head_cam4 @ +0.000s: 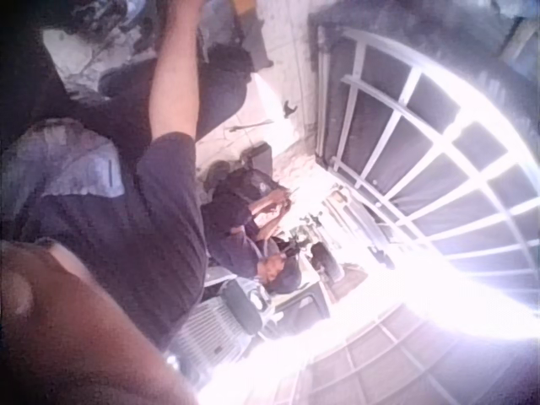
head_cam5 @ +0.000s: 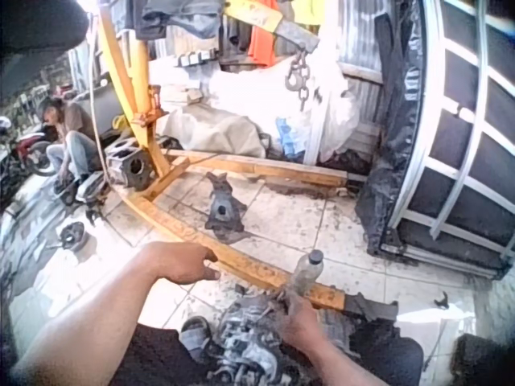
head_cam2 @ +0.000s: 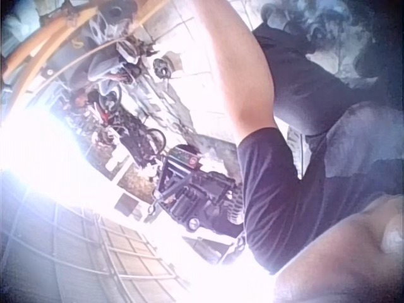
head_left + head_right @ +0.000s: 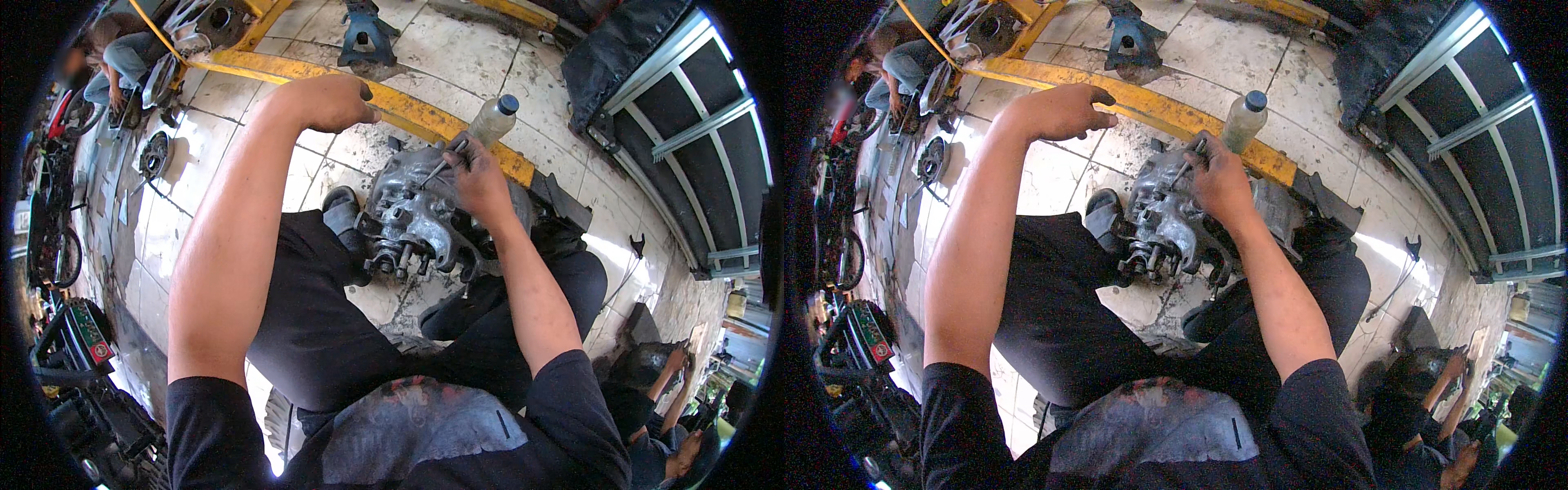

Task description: The person sits on the floor and uses a wrench to tighten bolts on a metallic engine component. They repeatedly adjust the tool and apply force to secure the fasteners on the machinery part.

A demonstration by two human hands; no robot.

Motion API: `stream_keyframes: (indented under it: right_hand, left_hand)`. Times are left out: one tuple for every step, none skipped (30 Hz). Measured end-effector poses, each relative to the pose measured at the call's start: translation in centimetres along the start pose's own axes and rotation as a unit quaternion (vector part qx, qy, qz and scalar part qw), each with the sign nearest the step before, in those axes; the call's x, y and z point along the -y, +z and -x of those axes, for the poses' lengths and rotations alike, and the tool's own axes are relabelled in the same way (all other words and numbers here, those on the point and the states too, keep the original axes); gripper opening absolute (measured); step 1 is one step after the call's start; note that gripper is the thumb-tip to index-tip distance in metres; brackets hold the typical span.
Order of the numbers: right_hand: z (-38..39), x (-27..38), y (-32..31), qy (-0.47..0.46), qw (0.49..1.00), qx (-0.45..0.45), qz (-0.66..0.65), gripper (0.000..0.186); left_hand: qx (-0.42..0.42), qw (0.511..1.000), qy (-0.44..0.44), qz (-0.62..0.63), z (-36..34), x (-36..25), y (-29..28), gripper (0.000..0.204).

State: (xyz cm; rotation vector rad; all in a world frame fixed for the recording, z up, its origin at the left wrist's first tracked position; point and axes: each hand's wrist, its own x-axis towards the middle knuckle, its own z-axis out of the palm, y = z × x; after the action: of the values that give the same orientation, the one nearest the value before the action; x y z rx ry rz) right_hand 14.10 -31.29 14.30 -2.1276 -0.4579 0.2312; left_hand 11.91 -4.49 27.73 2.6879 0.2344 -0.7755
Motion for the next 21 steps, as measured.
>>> stream_keyframes:
  right_hand:
    - [0.1,1.1,-0.7,0.014,1.0,0.009,0.01,0.034]
    - [0.3,1.9,-1.4,0.006,1.0,0.018,0.006,0.035]
    - [0.4,2.7,-2.2,-0.002,1.0,0.027,0.003,0.036]
    - [0.7,3.1,-2.6,-0.009,0.999,0.037,-0.001,0.037]
    - [1.5,3.2,-2.3,-0.034,0.998,0.047,0.012,0.036]
    - [2.6,3.3,-1.6,-0.058,0.996,0.057,0.025,0.035]
    - [3.1,3.6,-1.4,-0.084,0.994,0.064,0.038,0.034]
    - [2.7,4.5,-2.3,-0.014,0.998,0.066,0.019,0.03]
    - [2.6,4.2,-2.3,-0.02,0.998,0.058,0.025,0.029]
    - [2.6,3.9,-2.4,-0.025,0.998,0.05,0.031,0.028]
    - [2.7,3.7,-2.5,-0.029,0.998,0.041,0.038,0.027]
    - [3.0,3.8,-2.3,-0.026,0.998,0.049,0.038,0.025]
    - [3.4,4.4,-2.0,-0.024,0.998,0.053,0.037,0.024]
    - [3.5,4.8,-2.0,-0.021,0.997,0.057,0.036,0.023]
    - [3.2,5.0,-2.4,-0.034,0.998,0.055,0.025,0.023]
    - [3.0,5.3,-2.9,-0.045,0.997,0.056,0.013,0.024]
    - [3.0,5.5,-3.1,-0.057,0.997,0.057,0.002,0.025]
    - [3.3,5.3,-2.8,-0.053,0.995,0.071,0.046,0.026]
    - [3.6,5.1,-2.1,-0.048,0.991,0.081,0.091,0.027]
    - [3.7,4.9,-1.9,-0.042,0.986,0.092,0.135,0.028]
    - [3.5,4.8,-2.2,-0.046,0.992,0.068,0.1,0.026]
  left_hand:
    - [-0.003,1.0,-0.007,-0.002,-0.1,-0.1,-0.2,0.061]
    - [-0.004,1.0,-0.015,-0.003,0.0,-0.1,0.0,0.061]
    - [-0.005,1.0,-0.024,-0.004,0.0,0.0,0.1,0.061]
    - [-0.001,1.0,-0.019,-0.008,0.0,-0.2,0.0,0.061]
    - [0.002,1.0,-0.015,-0.012,0.0,-0.3,0.0,0.06]
    - [0.005,1.0,-0.011,-0.016,0.1,-0.4,-0.1,0.06]
    - [0.007,1.0,-0.015,-0.015,0.1,-0.2,-0.1,0.06]
    - [0.008,1.0,-0.018,-0.013,0.0,-0.1,-0.1,0.06]
    - [0.01,1.0,-0.022,-0.011,0.0,0.1,-0.1,0.06]
    - [0.007,1.0,-0.017,-0.009,0.1,0.0,-0.1,0.06]
    - [0.005,1.0,-0.012,-0.006,0.2,-0.1,-0.2,0.059]
    - [0.003,1.0,-0.007,-0.004,0.3,-0.2,-0.2,0.059]
    - [0.003,1.0,-0.009,-0.006,0.4,-0.3,-0.3,0.059]
    - [0.004,1.0,-0.01,-0.008,0.6,-0.5,-0.3,0.059]
    - [0.004,1.0,-0.011,-0.01,0.7,-0.6,-0.3,0.058]
    - [-0.001,1.0,-0.007,-0.009,0.4,-0.1,-0.1,0.058]
    - [-0.007,1.0,-0.002,-0.003,0.3,0.4,0.2,0.058]
    - [-0.014,1.0,0.004,0.003,0.2,0.9,0.4,0.059]
    - [-0.021,1.0,0.012,0.007,0.2,0.8,0.1,0.059]
    - [-0.016,1.0,0.005,0.009,0.3,0.6,0.0,0.059]
    - [-0.01,1.0,-0.003,0.011,0.5,0.4,0.0,0.059]
